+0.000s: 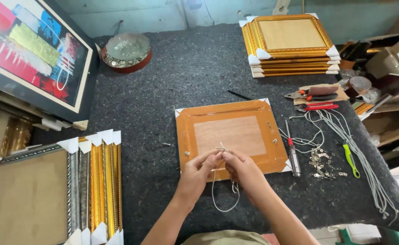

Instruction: Attaching a hanging wire to the back of a picture frame by threading it through eyelets and twisting the ends.

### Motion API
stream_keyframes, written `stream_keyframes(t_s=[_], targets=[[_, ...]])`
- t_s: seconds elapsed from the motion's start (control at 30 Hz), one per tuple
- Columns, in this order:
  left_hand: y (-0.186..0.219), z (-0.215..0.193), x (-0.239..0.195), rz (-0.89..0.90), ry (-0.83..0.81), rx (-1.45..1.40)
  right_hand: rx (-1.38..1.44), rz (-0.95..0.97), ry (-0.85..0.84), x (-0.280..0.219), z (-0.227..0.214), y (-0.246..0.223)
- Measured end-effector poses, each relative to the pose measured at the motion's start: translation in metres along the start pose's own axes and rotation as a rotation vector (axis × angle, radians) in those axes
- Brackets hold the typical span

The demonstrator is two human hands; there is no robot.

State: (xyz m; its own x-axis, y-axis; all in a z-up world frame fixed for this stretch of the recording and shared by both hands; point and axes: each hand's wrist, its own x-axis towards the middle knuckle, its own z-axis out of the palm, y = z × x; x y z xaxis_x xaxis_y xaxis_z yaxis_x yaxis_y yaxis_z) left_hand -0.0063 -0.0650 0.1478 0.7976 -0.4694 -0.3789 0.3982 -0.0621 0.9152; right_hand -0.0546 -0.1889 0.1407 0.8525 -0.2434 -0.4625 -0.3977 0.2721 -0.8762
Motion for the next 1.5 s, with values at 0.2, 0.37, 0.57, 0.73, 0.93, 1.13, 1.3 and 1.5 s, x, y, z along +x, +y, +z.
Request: stream_keyframes(t_s=[0.2,0.37,0.57,0.73,0.93,1.13,1.3,1.5], targets=[[-0.024,-0.027,0.012,0.112,0.035,-0.093,-0.384,-0.164,-0.104,0.002,0.021,0.029],[-0.024,-0.039,0.012,0.113,0.061,-0.092,-0.327,-0.075,-0.077,-0.012,0.038,0.015],[-0.024,-0.040,0.009,0.105,-0.024,-0.207,-0.011,-0.002,0.040,-0.007,0.035,0.034],[-0.021,-0.037,0.008,0.117,-0.049,-0.284,0.013,-0.074,0.065,-0.010,0.035,0.038],[-0.020,-0.034,0.008,0.102,-0.001,-0.347,-0.050,-0.045,0.115,-0.020,0.034,0.031],[-0.031,-0.028,0.018,-0.006,0.037,-0.601,-0.032,-0.112,0.124,-0.020,0.021,0.039],[-0.052,-0.027,0.022,-0.034,-0.033,-0.610,-0.483,-0.109,0.284,-0.018,0.011,0.043],[-0.066,-0.036,0.038,-0.046,0.035,-0.507,-0.803,-0.155,0.355,-0.022,0.016,0.031]])
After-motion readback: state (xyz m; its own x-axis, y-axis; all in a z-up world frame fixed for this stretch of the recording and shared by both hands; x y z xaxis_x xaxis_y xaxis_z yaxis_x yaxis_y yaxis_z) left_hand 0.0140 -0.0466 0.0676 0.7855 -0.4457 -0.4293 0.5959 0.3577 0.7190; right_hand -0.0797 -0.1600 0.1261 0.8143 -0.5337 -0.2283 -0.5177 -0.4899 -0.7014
